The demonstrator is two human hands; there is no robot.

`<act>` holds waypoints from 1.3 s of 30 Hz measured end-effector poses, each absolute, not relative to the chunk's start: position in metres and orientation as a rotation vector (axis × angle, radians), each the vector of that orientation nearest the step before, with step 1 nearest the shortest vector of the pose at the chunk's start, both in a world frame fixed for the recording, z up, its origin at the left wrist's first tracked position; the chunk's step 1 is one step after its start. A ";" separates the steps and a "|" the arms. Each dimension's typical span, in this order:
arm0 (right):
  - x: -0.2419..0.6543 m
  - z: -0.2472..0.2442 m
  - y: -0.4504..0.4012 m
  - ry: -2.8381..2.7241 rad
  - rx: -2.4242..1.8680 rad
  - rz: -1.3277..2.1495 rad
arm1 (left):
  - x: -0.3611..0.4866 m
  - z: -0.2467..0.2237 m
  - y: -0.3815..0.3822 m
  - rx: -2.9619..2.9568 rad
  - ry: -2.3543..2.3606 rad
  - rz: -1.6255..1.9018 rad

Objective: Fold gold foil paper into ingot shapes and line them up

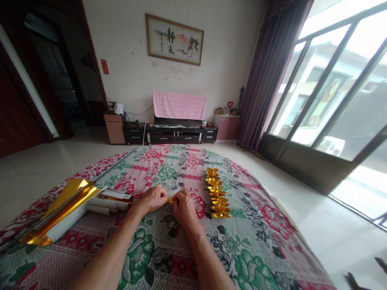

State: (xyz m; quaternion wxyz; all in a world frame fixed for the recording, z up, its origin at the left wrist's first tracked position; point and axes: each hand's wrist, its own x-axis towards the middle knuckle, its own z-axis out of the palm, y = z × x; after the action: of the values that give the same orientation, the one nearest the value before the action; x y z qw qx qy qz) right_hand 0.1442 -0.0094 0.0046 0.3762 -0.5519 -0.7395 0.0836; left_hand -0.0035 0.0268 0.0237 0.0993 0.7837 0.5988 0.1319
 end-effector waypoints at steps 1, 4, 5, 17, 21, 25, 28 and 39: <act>0.144 0.004 -0.009 -1.891 -1.410 0.219 | -0.003 0.024 0.027 2.320 1.772 0.393; 0.144 0.004 -0.009 -1.891 -1.399 0.234 | -0.003 0.023 0.027 2.323 1.777 0.396; 0.144 0.003 -0.008 -1.893 -1.393 0.237 | -0.003 0.023 0.027 2.321 1.779 0.395; 0.146 0.004 -0.010 -1.924 -1.333 0.271 | -0.001 0.019 0.030 2.348 1.832 0.363; 0.145 0.001 -0.009 -1.924 -1.350 0.262 | -0.001 0.021 0.028 2.342 1.809 0.384; 0.145 0.000 -0.008 -1.940 -1.352 0.253 | -0.004 0.020 0.027 2.276 1.762 0.496; 0.144 0.001 -0.009 -1.925 -1.360 0.260 | -0.006 0.018 0.028 2.238 1.672 0.599; 0.135 0.004 -0.010 -1.835 -1.516 0.206 | -0.010 0.012 0.035 2.094 1.622 0.693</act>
State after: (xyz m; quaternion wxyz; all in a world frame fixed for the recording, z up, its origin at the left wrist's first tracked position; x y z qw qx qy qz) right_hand 0.1349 -0.0101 0.0045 0.3674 -0.5902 -0.7144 0.0801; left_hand -0.0103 0.0349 0.0124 0.2002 0.7493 0.5804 0.2481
